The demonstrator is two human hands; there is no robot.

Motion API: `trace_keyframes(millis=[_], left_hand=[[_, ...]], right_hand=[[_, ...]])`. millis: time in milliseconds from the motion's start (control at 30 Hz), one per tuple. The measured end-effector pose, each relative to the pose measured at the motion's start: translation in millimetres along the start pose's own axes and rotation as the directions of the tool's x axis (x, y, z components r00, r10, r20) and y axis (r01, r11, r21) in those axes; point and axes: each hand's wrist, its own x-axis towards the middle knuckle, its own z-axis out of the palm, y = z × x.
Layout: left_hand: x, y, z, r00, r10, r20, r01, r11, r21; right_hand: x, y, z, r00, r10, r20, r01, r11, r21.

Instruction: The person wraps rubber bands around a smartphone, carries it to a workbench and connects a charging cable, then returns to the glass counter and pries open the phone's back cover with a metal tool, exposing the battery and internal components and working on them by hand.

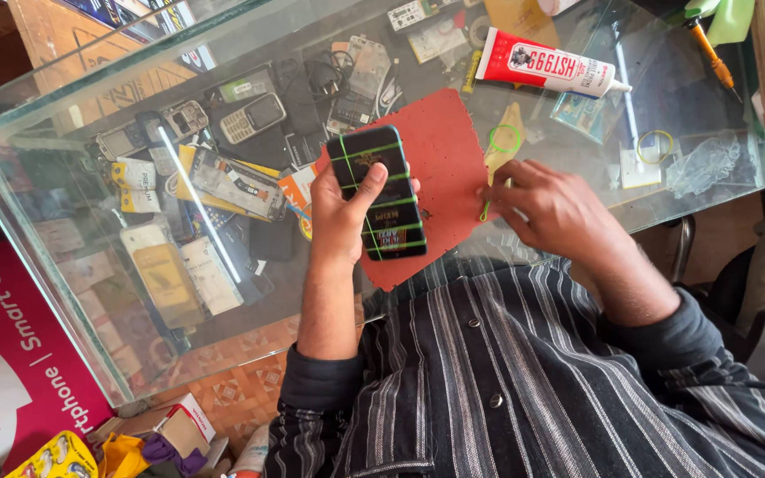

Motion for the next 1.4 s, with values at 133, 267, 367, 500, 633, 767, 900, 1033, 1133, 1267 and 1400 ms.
trace_keyframes(millis=[133, 267, 367, 500, 633, 767, 900, 1033, 1133, 1267, 1400], left_hand=[[-2, 1, -4, 0.976, -0.201, 0.085, 0.203, 0.979, -0.023], [-4, 1, -2, 0.954, -0.234, 0.185, 0.226, 0.972, 0.065], [-8, 6, 2, 0.927, -0.250, 0.280, 0.224, 0.967, 0.120], [-14, 15, 10, 0.879, -0.194, 0.437, 0.170, 0.981, 0.094], [-16, 17, 20, 0.852, -0.112, 0.511, 0.096, 0.994, 0.058], [-17, 12, 27, 0.877, -0.031, 0.479, 0.011, 0.999, 0.044], [-17, 9, 27, 0.876, -0.035, 0.481, 0.024, 0.999, 0.029], [-16, 10, 28, 0.858, -0.049, 0.511, 0.052, 0.999, 0.009], [-17, 10, 28, 0.865, -0.065, 0.498, 0.038, 0.997, 0.063], [-18, 8, 29, 0.879, -0.100, 0.467, 0.099, 0.995, 0.026], [-17, 9, 29, 0.881, -0.060, 0.470, 0.060, 0.998, 0.017]], right_hand=[[-7, 12, 17, 0.992, -0.121, -0.025, 0.122, 0.991, 0.047], [-8, 16, 33, 0.994, -0.103, -0.031, 0.101, 0.993, -0.057], [-8, 11, 42, 0.990, 0.134, -0.048, -0.113, 0.946, 0.304], [-4, -3, 47, 0.955, 0.267, -0.129, -0.098, 0.696, 0.712], [3, -13, 47, 0.943, 0.290, -0.162, -0.049, 0.604, 0.796], [6, -16, 47, 0.944, 0.274, -0.185, -0.025, 0.618, 0.786], [5, -16, 47, 0.930, 0.355, -0.092, -0.117, 0.526, 0.843], [4, -15, 47, 0.932, 0.323, -0.164, -0.061, 0.586, 0.808], [3, -15, 47, 0.933, 0.290, -0.213, -0.021, 0.634, 0.773], [3, -13, 48, 0.913, 0.403, -0.059, -0.151, 0.469, 0.870], [3, -13, 49, 0.925, 0.361, -0.119, -0.112, 0.558, 0.822]])
